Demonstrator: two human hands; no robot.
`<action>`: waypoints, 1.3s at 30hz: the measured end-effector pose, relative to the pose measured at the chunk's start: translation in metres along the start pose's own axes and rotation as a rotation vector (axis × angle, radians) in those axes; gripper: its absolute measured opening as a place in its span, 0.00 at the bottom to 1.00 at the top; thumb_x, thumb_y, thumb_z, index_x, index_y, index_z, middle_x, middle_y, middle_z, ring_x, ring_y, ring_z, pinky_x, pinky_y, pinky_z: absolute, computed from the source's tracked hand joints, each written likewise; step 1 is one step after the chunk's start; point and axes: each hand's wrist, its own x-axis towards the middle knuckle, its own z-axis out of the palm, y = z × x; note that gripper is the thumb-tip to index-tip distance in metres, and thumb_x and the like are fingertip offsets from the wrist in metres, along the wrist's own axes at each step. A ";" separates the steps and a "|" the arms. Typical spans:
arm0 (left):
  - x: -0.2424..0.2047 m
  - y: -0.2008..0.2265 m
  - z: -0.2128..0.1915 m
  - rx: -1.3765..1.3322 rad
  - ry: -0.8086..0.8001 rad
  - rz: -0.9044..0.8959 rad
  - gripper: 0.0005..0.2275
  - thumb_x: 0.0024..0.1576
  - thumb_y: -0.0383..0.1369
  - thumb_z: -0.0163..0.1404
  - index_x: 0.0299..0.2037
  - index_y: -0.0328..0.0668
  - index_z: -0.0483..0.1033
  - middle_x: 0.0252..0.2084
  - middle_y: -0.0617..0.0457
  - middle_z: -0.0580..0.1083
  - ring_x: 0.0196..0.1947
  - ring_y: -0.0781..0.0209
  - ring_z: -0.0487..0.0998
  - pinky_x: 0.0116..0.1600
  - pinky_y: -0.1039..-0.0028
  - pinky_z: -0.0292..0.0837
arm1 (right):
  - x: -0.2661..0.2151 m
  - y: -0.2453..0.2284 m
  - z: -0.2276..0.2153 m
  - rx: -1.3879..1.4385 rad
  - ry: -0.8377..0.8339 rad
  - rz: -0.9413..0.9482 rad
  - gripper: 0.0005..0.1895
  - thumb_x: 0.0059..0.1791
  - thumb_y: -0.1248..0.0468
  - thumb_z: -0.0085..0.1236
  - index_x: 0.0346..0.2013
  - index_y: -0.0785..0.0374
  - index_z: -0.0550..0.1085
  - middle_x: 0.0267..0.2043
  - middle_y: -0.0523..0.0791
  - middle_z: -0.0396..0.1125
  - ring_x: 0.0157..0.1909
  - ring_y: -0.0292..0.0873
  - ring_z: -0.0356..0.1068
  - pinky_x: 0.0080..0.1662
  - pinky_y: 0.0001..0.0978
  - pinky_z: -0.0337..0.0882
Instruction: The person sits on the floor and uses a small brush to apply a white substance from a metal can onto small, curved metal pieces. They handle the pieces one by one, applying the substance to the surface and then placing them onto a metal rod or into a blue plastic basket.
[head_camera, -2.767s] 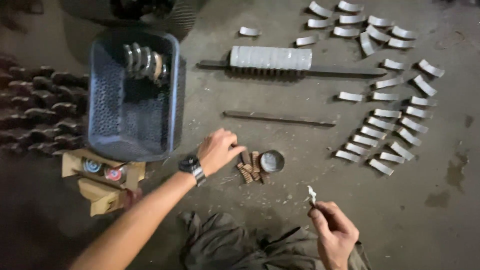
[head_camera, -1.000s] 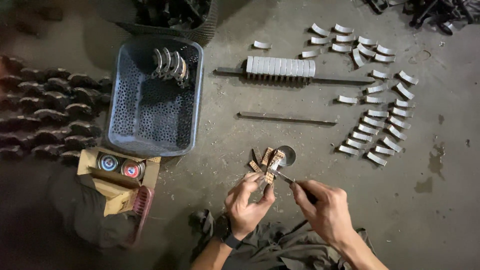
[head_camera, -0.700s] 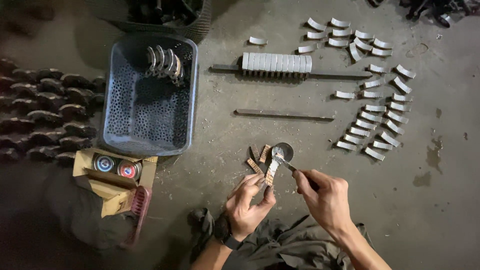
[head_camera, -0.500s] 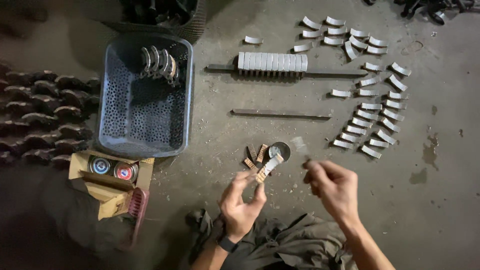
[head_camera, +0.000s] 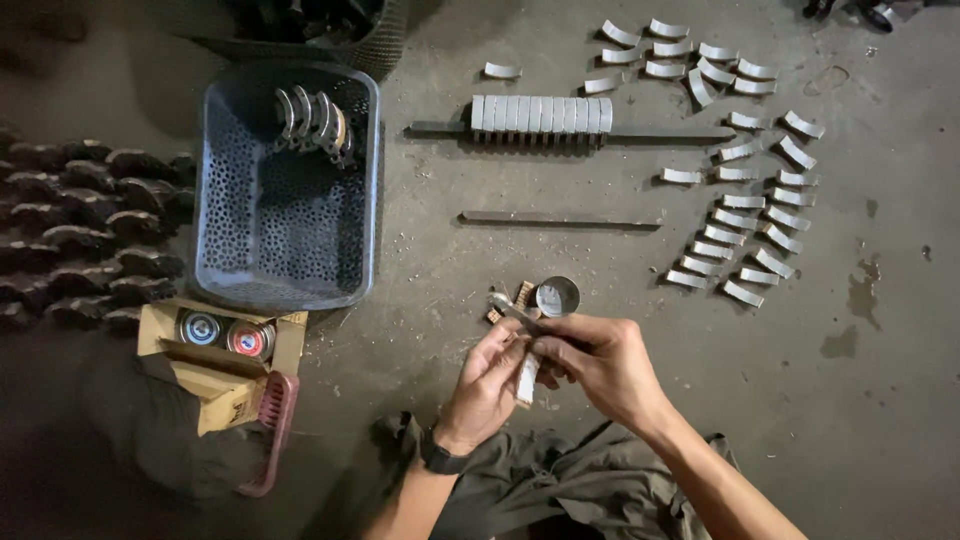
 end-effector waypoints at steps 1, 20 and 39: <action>-0.001 -0.006 -0.006 0.148 0.024 0.063 0.14 0.69 0.26 0.43 0.63 0.28 0.63 0.49 0.41 0.77 0.44 0.54 0.82 0.49 0.64 0.82 | 0.000 0.004 0.000 0.011 0.037 0.010 0.10 0.48 0.69 0.62 0.43 0.65 0.82 0.27 0.43 0.76 0.26 0.31 0.72 0.28 0.25 0.73; -0.012 -0.007 -0.004 1.195 0.422 0.690 0.11 0.52 0.21 0.64 0.38 0.32 0.72 0.46 0.44 0.81 0.43 0.63 0.82 0.48 0.73 0.78 | -0.018 0.042 -0.003 0.230 0.099 0.412 0.13 0.51 0.60 0.58 0.33 0.67 0.84 0.18 0.42 0.71 0.16 0.31 0.60 0.19 0.28 0.56; -0.014 0.010 0.013 1.507 0.377 0.914 0.14 0.52 0.22 0.65 0.40 0.36 0.69 0.45 0.43 0.81 0.41 0.53 0.85 0.45 0.70 0.80 | -0.031 0.025 0.006 -0.299 0.252 0.011 0.10 0.47 0.62 0.60 0.38 0.62 0.84 0.20 0.42 0.76 0.18 0.31 0.69 0.20 0.29 0.67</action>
